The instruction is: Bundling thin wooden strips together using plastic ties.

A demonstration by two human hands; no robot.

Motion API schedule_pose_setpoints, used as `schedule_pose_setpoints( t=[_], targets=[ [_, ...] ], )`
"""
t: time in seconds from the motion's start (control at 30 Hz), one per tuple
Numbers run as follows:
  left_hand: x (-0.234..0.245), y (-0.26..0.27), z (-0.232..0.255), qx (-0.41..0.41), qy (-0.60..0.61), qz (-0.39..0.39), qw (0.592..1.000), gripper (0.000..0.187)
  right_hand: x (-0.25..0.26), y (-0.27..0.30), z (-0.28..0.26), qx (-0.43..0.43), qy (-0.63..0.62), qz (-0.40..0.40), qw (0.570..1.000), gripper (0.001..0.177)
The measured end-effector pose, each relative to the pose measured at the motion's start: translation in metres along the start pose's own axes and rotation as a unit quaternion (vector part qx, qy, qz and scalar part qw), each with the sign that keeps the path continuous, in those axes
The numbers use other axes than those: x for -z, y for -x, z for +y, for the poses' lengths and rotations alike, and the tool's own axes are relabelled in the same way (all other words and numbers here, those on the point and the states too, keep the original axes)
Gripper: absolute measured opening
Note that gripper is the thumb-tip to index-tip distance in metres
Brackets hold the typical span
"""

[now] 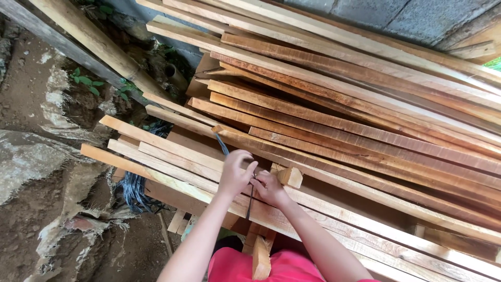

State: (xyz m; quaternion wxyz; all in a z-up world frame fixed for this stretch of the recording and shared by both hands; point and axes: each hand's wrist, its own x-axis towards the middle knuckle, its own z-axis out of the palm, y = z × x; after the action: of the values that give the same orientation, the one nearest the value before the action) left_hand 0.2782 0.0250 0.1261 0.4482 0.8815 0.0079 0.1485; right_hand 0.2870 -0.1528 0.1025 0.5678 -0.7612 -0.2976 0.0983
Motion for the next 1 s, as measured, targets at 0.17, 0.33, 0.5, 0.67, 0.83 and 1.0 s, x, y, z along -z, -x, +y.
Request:
schedule_pose_setpoints(
  t=[0.17, 0.33, 0.5, 0.67, 0.83, 1.0],
  targets=[
    [0.007, 0.050, 0.018, 0.254, 0.116, 0.140, 0.950, 0.029, -0.001, 0.000, 0.004, -0.015, -0.002, 0.004, 1.000, 0.036],
    [0.012, 0.092, 0.046, 0.453, 0.165, 0.067, 0.874, 0.049, -0.005, 0.003, 0.012, -0.035, -0.009, 0.006, 0.999, 0.038],
    [-0.013, 0.074, 0.040, 0.448, 0.128, -0.003, 0.885, 0.033, -0.011, 0.005, 0.006, -0.051, 0.021, 0.042, 0.998, 0.040],
    [-0.020, 0.046, 0.044, 0.397, 0.058, 0.000, 0.916, 0.035, -0.021, 0.002, 0.016, -0.072, 0.056, 0.106, 0.990, 0.040],
    [-0.015, 0.052, 0.055, 0.373, 0.051, 0.019, 0.926, 0.038, -0.027, -0.006, 0.002, -0.090, 0.106, 0.166, 0.976, 0.042],
    [-0.007, 0.063, 0.073, 0.324, 0.112, 0.070, 0.937, 0.027, -0.024, -0.011, 0.001, -0.156, 0.062, 0.147, 0.975, 0.035]
  ],
)
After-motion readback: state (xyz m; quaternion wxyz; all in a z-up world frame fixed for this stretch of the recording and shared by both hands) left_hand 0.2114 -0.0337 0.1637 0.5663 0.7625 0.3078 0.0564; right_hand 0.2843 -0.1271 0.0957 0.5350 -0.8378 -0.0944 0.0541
